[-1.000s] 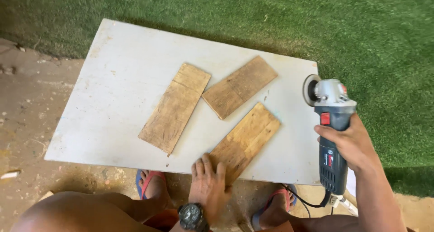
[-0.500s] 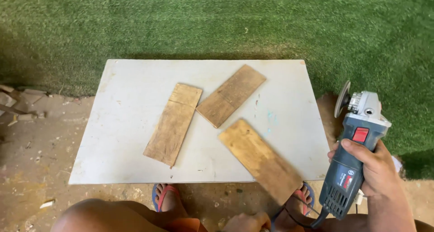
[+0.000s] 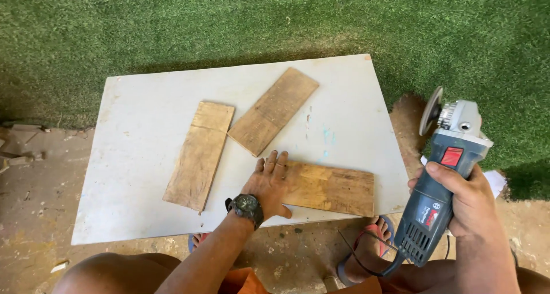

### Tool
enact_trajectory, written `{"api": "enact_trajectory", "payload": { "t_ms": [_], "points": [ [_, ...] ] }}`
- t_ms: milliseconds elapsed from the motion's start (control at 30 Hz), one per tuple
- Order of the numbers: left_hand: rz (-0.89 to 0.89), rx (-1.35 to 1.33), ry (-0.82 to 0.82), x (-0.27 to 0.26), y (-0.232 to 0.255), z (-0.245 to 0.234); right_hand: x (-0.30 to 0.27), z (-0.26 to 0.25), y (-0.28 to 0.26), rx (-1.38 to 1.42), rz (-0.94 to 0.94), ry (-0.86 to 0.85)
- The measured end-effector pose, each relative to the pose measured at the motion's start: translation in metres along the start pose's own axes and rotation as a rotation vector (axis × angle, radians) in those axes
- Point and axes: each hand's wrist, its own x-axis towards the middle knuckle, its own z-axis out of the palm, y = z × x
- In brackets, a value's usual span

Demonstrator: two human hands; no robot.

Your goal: Sanding wooden planks using an angle grinder

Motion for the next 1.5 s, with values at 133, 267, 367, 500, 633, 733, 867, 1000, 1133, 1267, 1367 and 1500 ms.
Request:
{"api": "enact_trajectory", "payload": {
  "t_ms": [133,267,367,500,633,733,867,1000,1133,1267,1367,1500],
  "points": [
    [-0.034,-0.032,-0.072,0.004,-0.005,0.003,0.0,0.003,-0.002,-0.049,-0.037,-0.073],
    [-0.22,-0.028,0.139,-0.02,0.014,0.004,-0.011,0.017,-0.011,-0.124,-0.016,-0.039],
    [-0.452,-0.113,0.158,-0.046,0.029,0.009,-0.017,0.03,-0.014,-0.195,-0.029,-0.045],
    [-0.504,-0.25,0.077,-0.065,0.042,0.03,-0.03,0.059,-0.032,-0.573,-0.071,-0.09],
    [-0.544,-0.343,0.065,-0.061,0.047,0.037,-0.043,0.093,-0.041,-0.953,0.044,-0.142],
    [-0.542,-0.309,0.137,-0.053,0.049,0.061,-0.037,0.1,-0.02,-1.17,0.035,-0.194],
    [-0.534,-0.216,0.431,-0.05,0.052,0.085,-0.032,0.111,0.006,-1.503,-0.032,-0.285],
    [-0.54,-0.189,0.582,-0.05,0.053,0.086,-0.042,0.128,0.009,-1.644,-0.061,-0.339],
    [-0.535,-0.186,0.552,-0.051,0.056,0.083,-0.041,0.137,0.016,-1.686,-0.052,-0.365],
    [-0.543,-0.174,0.476,-0.051,0.059,0.081,-0.032,0.141,0.022,-1.724,-0.033,-0.386],
    [-0.546,-0.14,0.486,-0.053,0.06,0.075,-0.018,0.14,0.019,-1.694,0.034,-0.367],
    [-0.552,-0.085,0.494,-0.055,0.06,0.069,0.012,0.127,0.013,-1.662,0.0,-0.236]
  ]
}}
